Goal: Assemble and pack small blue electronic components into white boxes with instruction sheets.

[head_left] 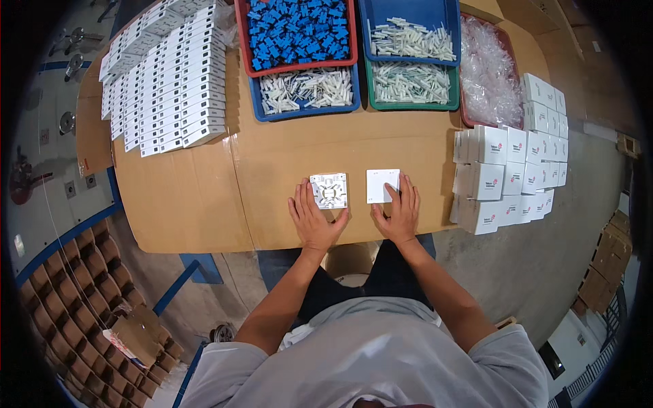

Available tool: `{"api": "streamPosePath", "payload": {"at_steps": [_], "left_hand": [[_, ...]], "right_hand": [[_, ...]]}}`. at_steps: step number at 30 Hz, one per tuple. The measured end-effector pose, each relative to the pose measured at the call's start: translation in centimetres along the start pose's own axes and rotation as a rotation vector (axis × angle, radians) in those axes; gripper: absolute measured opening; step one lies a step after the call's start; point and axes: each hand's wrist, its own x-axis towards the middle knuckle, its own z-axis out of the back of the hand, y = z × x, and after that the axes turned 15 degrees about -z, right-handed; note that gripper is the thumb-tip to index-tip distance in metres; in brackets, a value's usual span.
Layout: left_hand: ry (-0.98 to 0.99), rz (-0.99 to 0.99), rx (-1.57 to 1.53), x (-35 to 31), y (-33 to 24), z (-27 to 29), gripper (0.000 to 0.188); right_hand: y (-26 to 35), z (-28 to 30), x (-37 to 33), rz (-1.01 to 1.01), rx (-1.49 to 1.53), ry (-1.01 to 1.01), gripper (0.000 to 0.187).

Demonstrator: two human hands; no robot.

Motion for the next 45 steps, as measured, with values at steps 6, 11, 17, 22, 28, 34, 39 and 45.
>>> {"api": "streamPosePath", "payload": {"at_steps": [6,11,17,22,28,34,39,45], "left_hand": [[0.03,0.014,-0.041,-0.9,0.0,0.0,0.108],[0.034,0.021,-0.008,-1.3,-0.2,-0.1,0.11],[-0.106,-0.061,0.042,-1.4,0.3,-1.0,0.106],[-0.208,-0.122,0.105,-1.9,0.3,-1.8,0.107],[-0.254,-0.149,0.167,-2.6,0.7,-2.1,0.106],[-0.274,-0.136,0.156,-2.9,0.3,-1.7,0.106],[-0.276,-0.142,0.119,-2.7,0.6,-1.4,0.106],[-0.26,-0.142,0.079,-2.2,0.0,-1.6,0.106]], "right_hand": [[-0.4,-0.1,-1.2,-0.024,0.001,0.054,0.062],[-0.4,-0.3,-0.9,-0.003,0.005,0.008,0.062],[-0.7,-1.1,-1.1,0.048,0.019,-0.081,0.058],[-1.8,-2.1,-1.5,0.111,0.045,-0.193,0.054],[-1.8,-2.1,-2.5,0.156,0.052,-0.262,0.053],[-1.8,-2.3,-2.4,0.139,0.08,-0.271,0.052],[-1.7,-2.1,-2.2,0.138,0.074,-0.247,0.053],[-2.2,-1.1,-1.9,0.097,0.082,-0.249,0.056]]}}
